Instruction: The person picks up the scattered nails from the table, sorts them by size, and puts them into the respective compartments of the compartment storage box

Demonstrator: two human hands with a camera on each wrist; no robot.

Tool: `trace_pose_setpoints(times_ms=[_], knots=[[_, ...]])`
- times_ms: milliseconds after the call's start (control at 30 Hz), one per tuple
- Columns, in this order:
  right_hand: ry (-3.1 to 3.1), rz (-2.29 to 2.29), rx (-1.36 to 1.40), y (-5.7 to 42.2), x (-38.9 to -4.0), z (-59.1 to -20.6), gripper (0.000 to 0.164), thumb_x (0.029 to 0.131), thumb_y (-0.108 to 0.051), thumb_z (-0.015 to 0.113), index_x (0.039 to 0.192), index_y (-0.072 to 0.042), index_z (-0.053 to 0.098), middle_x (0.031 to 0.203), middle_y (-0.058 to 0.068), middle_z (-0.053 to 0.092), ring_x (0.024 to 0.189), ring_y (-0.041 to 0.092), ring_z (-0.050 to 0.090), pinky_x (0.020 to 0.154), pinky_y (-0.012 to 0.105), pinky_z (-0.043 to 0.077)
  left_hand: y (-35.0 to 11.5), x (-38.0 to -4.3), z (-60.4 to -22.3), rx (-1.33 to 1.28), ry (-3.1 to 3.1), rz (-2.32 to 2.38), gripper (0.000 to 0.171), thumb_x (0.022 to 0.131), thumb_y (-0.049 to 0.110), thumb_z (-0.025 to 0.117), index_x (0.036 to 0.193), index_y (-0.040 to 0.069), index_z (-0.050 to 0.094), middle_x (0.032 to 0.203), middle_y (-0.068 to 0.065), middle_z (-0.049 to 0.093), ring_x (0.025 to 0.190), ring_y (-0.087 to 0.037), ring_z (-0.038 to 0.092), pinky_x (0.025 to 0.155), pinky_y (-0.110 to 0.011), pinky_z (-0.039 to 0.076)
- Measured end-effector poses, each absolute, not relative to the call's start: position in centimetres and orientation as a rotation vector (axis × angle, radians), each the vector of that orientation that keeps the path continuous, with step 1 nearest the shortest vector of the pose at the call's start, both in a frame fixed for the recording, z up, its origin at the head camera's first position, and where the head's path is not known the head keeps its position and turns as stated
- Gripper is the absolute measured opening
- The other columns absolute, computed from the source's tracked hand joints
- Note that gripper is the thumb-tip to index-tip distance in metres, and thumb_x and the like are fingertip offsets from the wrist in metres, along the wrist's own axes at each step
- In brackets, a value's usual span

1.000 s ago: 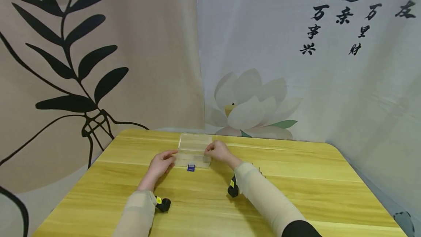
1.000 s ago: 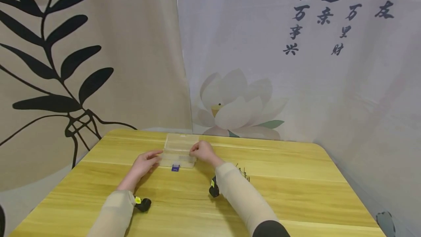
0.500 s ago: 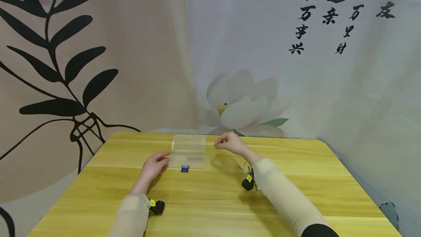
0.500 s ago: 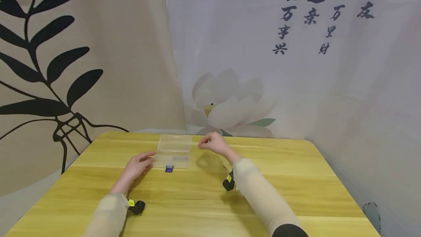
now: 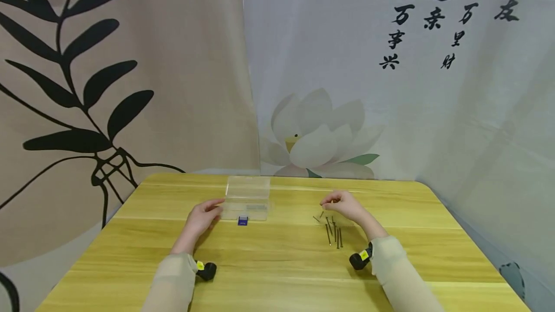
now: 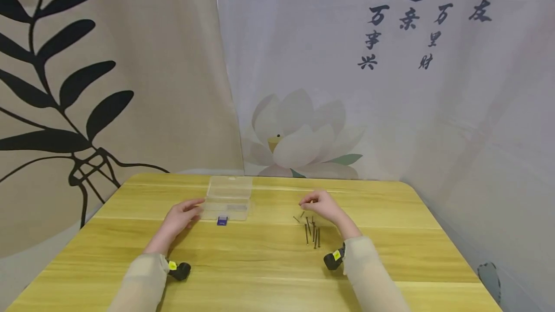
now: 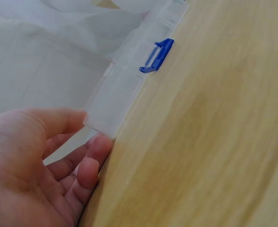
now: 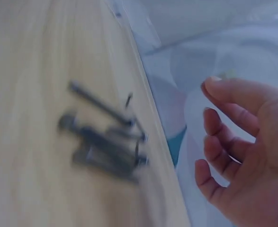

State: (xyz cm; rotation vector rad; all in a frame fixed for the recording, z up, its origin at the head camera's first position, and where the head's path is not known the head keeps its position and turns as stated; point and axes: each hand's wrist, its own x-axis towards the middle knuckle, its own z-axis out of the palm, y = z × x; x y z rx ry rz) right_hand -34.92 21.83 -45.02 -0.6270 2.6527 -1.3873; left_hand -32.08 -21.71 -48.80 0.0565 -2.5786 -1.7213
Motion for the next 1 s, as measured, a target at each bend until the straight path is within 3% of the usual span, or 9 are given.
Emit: trace_pose_setpoints(times_ms=[400, 800, 1000], knots=[[2.645, -1.373, -0.551, 26.5, -34.0, -46.7, 0.020, 0.092, -0.015, 0.067, 0.106, -0.002, 0.072, 0.107, 0.011, 0.068, 0.096, 0.020, 0.060, 0.082, 0.033, 0.048, -21.6, -31.9, -49.0, 0.062, -2.567, -1.721, 0.036, 0.098, 0.013, 0.058, 0.132, 0.004, 0.059, 0.108, -0.018, 0.066, 0.078, -0.020, 0.062, 0.054, -0.027, 0.048], [2.503, -1.376, -0.637, 26.2, -33.8, -47.8, 0.020, 0.089, -0.006, 0.068, 0.106, 0.004, 0.071, 0.105, 0.016, 0.068, 0.094, 0.022, 0.061, 0.077, 0.027, 0.050, -21.6, -32.0, -48.8, 0.059, -2.575, -1.713, 0.036, 0.097, 0.013, 0.058, 0.132, 0.003, 0.059, 0.106, -0.018, 0.066, 0.078, -0.019, 0.061, 0.055, -0.027, 0.048], [2.494, -1.405, -0.662, 25.9, -33.8, -48.4, 0.019, 0.085, -0.004, 0.071, 0.103, 0.003, 0.073, 0.104, 0.016, 0.066, 0.099, 0.025, 0.058, 0.082, 0.029, 0.048, -21.6, -32.0, -48.7, 0.060, -2.577, -1.699, 0.036, 0.097, 0.013, 0.058, 0.132, 0.003, 0.059, 0.107, -0.018, 0.066, 0.077, -0.018, 0.061, 0.054, -0.026, 0.048]])
